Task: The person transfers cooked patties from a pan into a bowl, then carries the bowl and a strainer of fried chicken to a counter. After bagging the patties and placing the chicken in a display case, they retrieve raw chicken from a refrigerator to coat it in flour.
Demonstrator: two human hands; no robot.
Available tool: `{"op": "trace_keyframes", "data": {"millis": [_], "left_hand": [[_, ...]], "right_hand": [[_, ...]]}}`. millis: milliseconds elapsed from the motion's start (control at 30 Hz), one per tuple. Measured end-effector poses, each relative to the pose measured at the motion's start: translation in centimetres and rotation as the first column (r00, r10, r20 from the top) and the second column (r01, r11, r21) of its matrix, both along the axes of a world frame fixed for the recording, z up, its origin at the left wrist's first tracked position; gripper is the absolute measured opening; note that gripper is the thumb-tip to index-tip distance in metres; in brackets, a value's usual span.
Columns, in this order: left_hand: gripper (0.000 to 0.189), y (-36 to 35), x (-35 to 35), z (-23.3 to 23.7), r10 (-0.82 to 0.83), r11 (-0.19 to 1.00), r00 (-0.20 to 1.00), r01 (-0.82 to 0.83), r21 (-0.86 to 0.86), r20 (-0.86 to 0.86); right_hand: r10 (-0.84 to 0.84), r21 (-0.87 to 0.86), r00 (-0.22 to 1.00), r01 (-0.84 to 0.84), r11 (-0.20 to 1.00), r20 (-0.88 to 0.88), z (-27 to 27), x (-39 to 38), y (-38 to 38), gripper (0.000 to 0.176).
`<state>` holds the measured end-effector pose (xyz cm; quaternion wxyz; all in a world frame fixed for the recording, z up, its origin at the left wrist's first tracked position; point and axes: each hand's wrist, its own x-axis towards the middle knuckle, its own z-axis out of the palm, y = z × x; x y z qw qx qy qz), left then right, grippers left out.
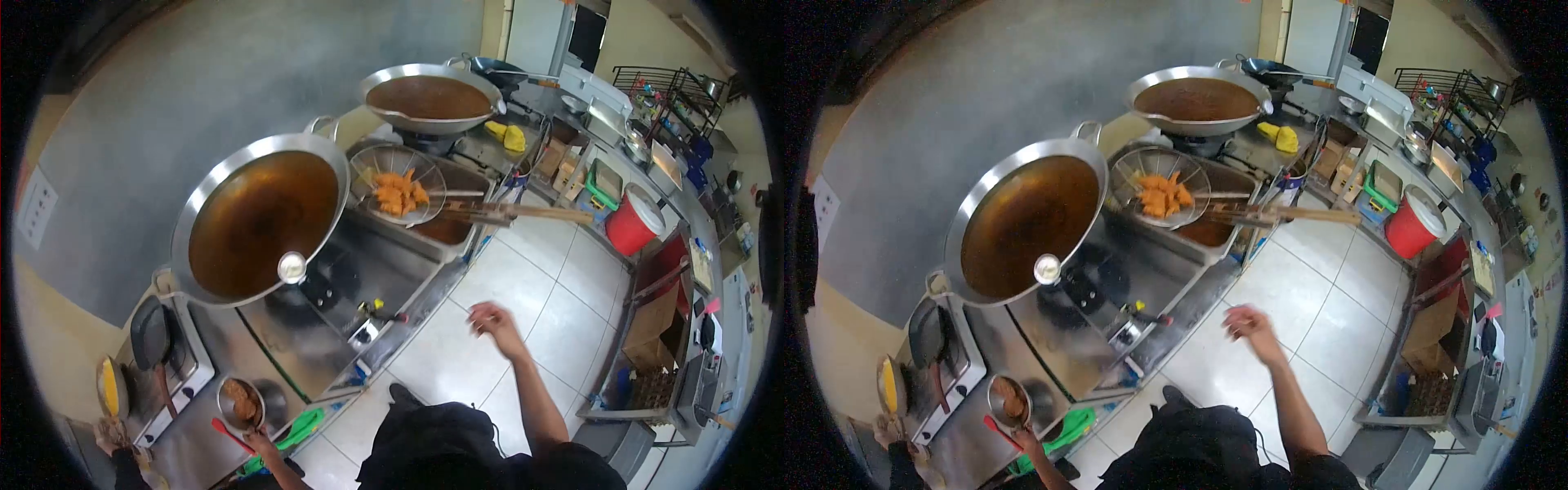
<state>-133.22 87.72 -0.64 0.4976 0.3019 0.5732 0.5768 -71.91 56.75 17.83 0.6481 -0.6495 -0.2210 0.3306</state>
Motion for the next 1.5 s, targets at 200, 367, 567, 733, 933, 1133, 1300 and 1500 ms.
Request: {"op": "trace_keyframes", "data": {"millis": [200, 367, 567, 733, 933, 1133, 1300, 1500], "left_hand": [[0.025, -3.1, 1.1, -3.2, 0.147, 0.989, 0.956, -0.144, 0.030, -0.254], [0.020, -14.0, 14.0, 7.9, 0.120, 0.989, 0.974, -0.102, 0.103, -0.191], [0.031, -23.6, 23.1, 6.4, 0.047, 0.999, 0.989, -0.044, 0.025, -0.137], [0.019, -31.5, 34.3, 10.9, -0.231, 0.968, 0.938, 0.248, 0.033, -0.257], [0.014, -32.5, 37.7, 7.7, -0.662, 0.749, 0.748, 0.658, -0.071, -0.048], [0.059, -28.5, 41.7, 0.1, -0.985, 0.175, 0.164, 0.918, -0.355, -0.060], [0.086, -28.1, 50.3, -1.7, -0.943, -0.221, -0.284, 0.925, -0.308, -0.177], [0.054, -40.7, 65.0, 0.3, -0.843, -0.368, -0.392, 0.920, -0.139, -0.368]], "right_hand": [[-0.619, 0.334, 0.710, 0.704, 0.627, -0.335, -2.2, 21.3, -2.3, 0.083], [-0.321, 0.744, 0.868, 0.492, 0.452, -0.378, -2.4, 34.6, 4.9, 0.037], [-0.425, 0.729, 0.803, 0.576, 0.370, -0.418, 19.7, 32.8, 11.9, 0.029], [-0.407, 0.803, 0.843, 0.495, 0.331, -0.352, 26.4, 34.1, -1.1, 0.038], [-0.523, 0.823, 0.755, 0.544, 0.164, -0.395, 26.8, 29.1, -24.9, 0.041], [-0.802, 0.850, 0.463, 0.516, -0.103, -0.378, 31.5, 12.2, -49.3, 0.042], [-0.985, 0.916, 0.000, 0.368, -0.160, -0.172, 36.2, -2.4, -62.9, 0.045], [-0.837, 0.941, -0.536, 0.218, -0.258, -0.105, 37.9, -8.2, -76.0, 0.047]]}}
